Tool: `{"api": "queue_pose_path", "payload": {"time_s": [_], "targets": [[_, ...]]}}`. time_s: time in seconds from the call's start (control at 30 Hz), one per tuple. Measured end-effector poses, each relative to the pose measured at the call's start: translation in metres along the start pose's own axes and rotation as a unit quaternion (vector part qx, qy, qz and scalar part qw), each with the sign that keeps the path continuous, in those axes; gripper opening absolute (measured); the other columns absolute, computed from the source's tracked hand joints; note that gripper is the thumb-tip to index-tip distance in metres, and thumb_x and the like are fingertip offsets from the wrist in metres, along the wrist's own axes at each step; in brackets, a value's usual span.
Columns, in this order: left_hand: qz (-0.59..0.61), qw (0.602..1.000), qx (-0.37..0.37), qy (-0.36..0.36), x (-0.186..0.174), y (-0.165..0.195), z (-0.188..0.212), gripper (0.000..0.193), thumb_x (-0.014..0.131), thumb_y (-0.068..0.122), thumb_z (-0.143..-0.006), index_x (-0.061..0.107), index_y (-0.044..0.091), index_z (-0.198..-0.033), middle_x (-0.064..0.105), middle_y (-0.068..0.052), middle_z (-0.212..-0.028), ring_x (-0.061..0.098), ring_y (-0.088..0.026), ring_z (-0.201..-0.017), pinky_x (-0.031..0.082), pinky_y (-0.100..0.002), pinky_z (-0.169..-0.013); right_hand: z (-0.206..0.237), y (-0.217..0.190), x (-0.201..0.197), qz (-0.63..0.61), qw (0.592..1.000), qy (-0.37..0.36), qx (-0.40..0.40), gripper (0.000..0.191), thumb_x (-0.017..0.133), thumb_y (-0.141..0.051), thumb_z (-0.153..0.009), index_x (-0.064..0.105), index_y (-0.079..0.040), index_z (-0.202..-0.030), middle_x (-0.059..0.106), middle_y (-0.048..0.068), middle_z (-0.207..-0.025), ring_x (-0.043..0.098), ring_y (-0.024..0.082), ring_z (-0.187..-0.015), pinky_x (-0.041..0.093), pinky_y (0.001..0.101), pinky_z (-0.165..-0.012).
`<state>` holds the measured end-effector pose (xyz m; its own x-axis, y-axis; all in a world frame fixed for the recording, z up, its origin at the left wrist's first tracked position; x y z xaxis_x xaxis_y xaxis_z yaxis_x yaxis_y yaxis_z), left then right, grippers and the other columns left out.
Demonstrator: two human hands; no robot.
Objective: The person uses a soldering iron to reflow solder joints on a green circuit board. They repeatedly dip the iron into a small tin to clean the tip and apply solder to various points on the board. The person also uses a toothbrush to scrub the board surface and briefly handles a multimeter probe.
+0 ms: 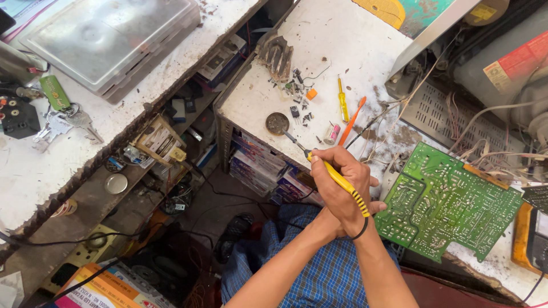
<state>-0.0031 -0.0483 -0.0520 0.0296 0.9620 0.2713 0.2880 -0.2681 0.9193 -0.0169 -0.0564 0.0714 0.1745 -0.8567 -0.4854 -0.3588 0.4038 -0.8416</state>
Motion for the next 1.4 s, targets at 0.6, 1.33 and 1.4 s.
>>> {"api": "queue_pose_path", "payload": {"time_s": [0.6, 1.33, 1.4], "targets": [[0.039, 0.999, -0.01, -0.027, 0.002, -0.012, -0.001, 0.057, 0.084, 0.022, -0.081, 0.058, 0.008, -0.129, 0.054, -0.006, -0.131, 0.051, -0.024, -0.131, 0.042, -0.044, -0.111, -0.002, 0.0, 0.006, -0.004, 1.0, 0.005, 0.013, 0.014, 0.07, -0.012, -0.095, 0.074, -0.002, -0.104, 0.07, 0.001, -0.073, 0.06, 0.003, -0.065, 0.046, 0.0209, -0.057], [-0.075, 0.996, 0.032, 0.041, -0.007, 0.005, -0.004, 0.06, 0.089, 0.02, -0.076, 0.059, 0.009, -0.127, 0.053, -0.004, -0.129, 0.051, -0.024, -0.13, 0.041, -0.044, -0.111, 0.0, -0.008, 0.005, -0.011, 1.0, -0.003, 0.015, 0.015, 0.068, -0.012, -0.095, 0.074, -0.002, -0.106, 0.072, 0.001, -0.076, 0.061, 0.003, -0.066, 0.048, 0.0206, -0.059], [-0.067, 0.996, 0.036, 0.04, -0.007, 0.006, -0.004, 0.061, 0.087, 0.019, -0.078, 0.056, 0.009, -0.13, 0.054, -0.003, -0.127, 0.051, -0.024, -0.129, 0.041, -0.043, -0.111, -0.001, -0.005, 0.005, -0.015, 1.0, -0.004, 0.017, 0.016, 0.068, -0.012, -0.096, 0.073, -0.002, -0.106, 0.072, 0.001, -0.076, 0.061, 0.004, -0.067, 0.049, 0.0207, -0.059]]}}
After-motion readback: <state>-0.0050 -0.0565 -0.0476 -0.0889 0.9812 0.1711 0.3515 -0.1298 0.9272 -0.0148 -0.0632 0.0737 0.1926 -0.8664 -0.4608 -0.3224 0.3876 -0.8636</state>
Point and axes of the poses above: each hand's wrist, its own z-axis away from the middle knuckle, its own x-axis out of the palm, y = z × x, the point moved 1 cm from there along -z, towards the middle knuckle
